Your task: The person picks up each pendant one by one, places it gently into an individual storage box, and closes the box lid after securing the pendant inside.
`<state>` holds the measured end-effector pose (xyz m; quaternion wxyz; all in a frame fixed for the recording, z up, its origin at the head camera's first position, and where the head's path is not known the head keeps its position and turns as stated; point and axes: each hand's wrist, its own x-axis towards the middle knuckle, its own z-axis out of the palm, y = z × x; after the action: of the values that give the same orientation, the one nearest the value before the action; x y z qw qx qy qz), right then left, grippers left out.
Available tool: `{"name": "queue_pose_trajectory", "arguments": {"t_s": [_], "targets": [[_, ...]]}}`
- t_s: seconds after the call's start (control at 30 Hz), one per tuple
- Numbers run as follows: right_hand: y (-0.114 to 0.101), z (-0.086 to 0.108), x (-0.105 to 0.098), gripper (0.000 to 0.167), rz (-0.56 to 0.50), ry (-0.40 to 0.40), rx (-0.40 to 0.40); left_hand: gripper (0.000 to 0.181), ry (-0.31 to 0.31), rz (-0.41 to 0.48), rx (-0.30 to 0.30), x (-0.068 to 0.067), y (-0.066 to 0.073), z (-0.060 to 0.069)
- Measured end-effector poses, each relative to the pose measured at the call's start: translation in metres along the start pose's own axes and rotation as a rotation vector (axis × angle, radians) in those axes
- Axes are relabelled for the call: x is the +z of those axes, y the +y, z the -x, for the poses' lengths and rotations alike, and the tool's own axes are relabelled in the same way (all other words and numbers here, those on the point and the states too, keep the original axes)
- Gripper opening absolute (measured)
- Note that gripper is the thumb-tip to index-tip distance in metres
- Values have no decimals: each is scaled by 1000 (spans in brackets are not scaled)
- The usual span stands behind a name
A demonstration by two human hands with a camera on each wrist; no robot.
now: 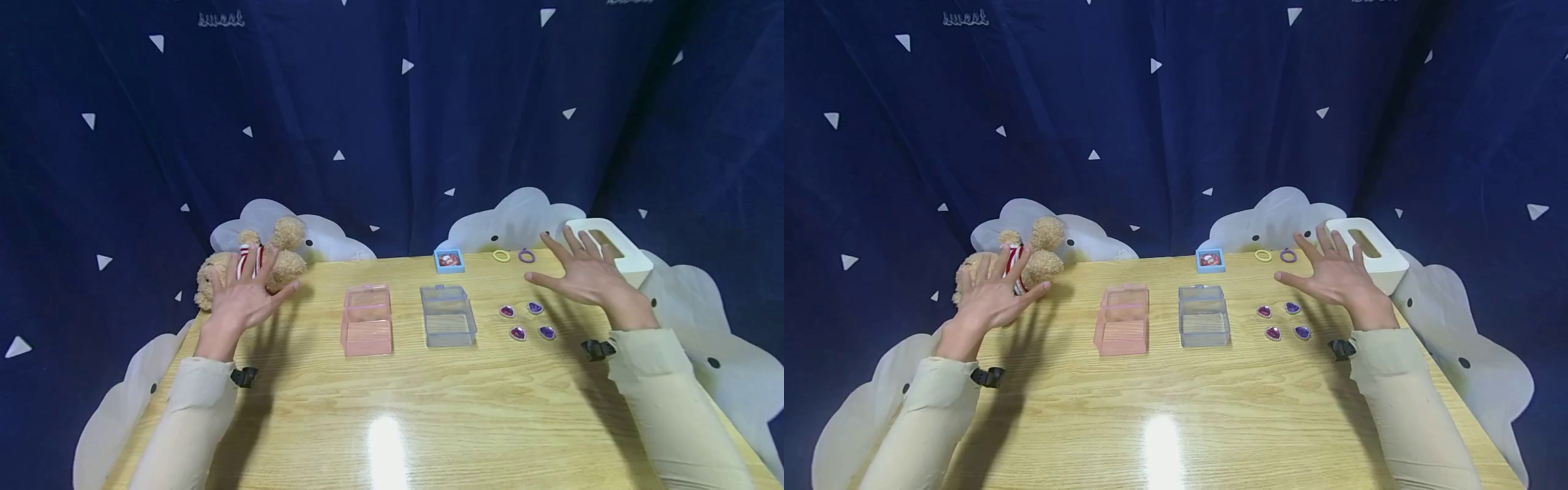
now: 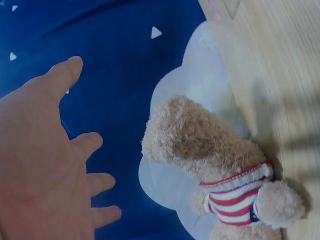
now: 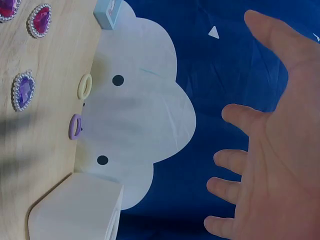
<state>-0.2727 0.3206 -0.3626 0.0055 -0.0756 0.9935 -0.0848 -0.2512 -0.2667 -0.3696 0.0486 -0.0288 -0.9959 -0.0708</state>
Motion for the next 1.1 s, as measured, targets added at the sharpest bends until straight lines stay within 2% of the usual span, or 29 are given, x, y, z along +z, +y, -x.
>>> {"name": "queue_pose_trajectory", "arguments": {"t_s": [0.27, 0.53, 0.77, 1.1], "targets": [[0, -2, 1, 97, -39, -6, -48, 92, -38, 102, 36, 1, 4, 3], [3, -5, 9, 88, -86, 8, -89, 87, -4, 206, 95, 7, 4, 5], [3, -5, 14, 80, -131, 16, -106, 79, 12, 386, 134, 11, 12, 6], [4, -9, 25, 64, -200, 32, -144, 62, 56, 605, 168, 22, 33, 2]]}}
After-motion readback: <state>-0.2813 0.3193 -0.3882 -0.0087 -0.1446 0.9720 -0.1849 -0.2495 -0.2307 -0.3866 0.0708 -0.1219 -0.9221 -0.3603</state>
